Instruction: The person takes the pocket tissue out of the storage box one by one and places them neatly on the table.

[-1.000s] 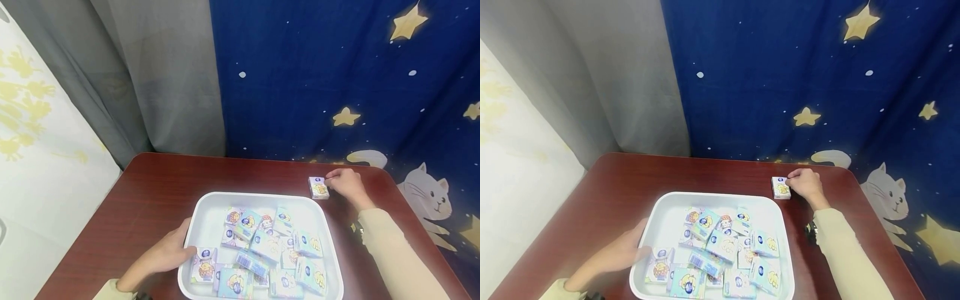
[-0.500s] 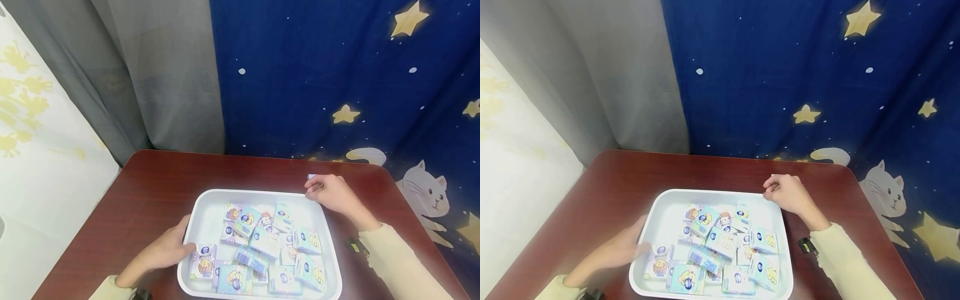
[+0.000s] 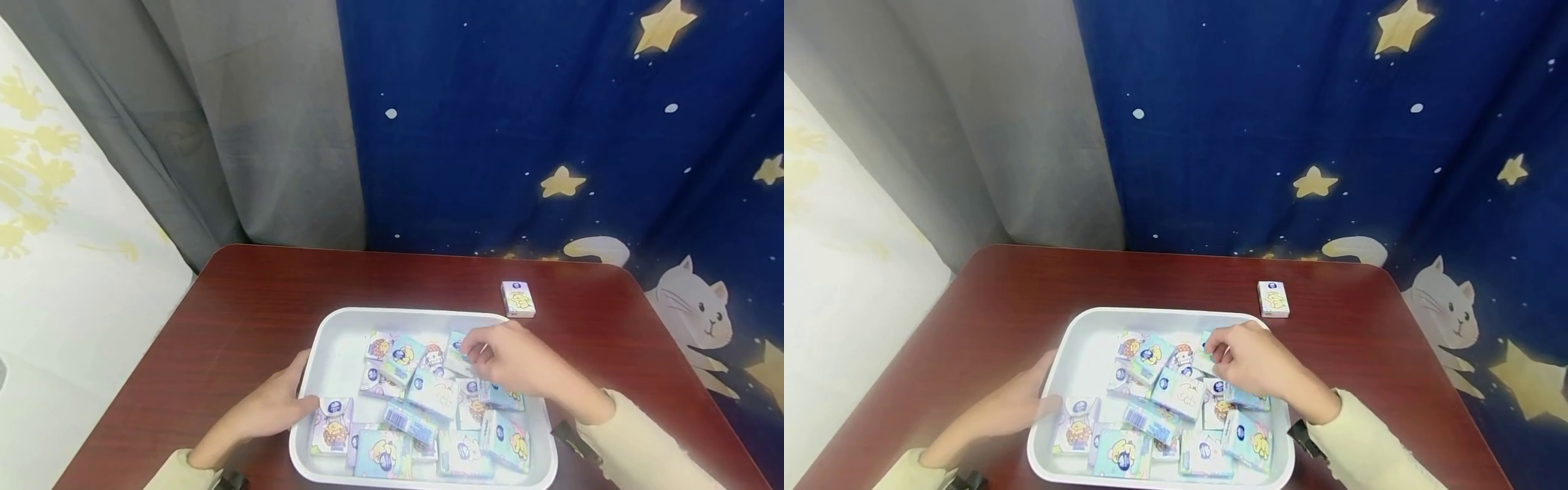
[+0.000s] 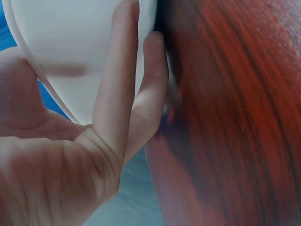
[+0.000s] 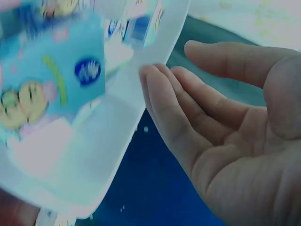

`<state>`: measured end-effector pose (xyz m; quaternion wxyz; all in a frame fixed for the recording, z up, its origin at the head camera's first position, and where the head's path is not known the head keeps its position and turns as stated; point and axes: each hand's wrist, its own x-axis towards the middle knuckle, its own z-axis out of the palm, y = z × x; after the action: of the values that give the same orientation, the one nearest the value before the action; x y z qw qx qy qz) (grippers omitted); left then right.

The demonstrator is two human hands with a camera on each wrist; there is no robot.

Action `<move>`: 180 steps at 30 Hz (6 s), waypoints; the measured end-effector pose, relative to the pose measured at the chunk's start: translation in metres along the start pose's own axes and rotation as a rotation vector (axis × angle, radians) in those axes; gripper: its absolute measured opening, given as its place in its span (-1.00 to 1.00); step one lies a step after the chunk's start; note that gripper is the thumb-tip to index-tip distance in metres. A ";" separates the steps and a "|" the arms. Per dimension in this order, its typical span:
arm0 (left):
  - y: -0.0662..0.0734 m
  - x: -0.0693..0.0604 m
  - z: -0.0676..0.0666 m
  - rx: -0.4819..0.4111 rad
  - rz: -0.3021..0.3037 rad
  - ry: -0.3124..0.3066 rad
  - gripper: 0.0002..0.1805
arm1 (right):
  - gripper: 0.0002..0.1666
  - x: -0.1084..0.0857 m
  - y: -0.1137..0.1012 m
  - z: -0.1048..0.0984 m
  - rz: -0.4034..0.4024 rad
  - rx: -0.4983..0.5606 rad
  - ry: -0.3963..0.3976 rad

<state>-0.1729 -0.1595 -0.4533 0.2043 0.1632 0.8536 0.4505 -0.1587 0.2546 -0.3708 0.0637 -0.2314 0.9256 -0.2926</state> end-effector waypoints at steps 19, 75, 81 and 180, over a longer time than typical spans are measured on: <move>0.002 -0.002 0.001 -0.072 -0.011 -0.004 -0.01 | -0.50 -0.005 -0.011 0.031 0.087 -0.169 -0.169; 0.004 -0.002 -0.001 0.031 0.026 0.006 -0.02 | -0.64 -0.016 -0.009 0.017 -0.038 -0.117 -0.034; 0.005 -0.003 -0.001 0.032 0.033 0.003 -0.04 | -0.69 -0.019 -0.003 0.004 -0.096 -0.055 0.005; 0.008 -0.003 -0.001 0.024 0.016 -0.006 -0.03 | -0.37 -0.003 0.195 -0.040 0.753 0.180 0.377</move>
<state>-0.1700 -0.1569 -0.4456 0.2015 0.1738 0.8570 0.4412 -0.2420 0.4174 -0.4495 0.0156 0.1866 0.9118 -0.3655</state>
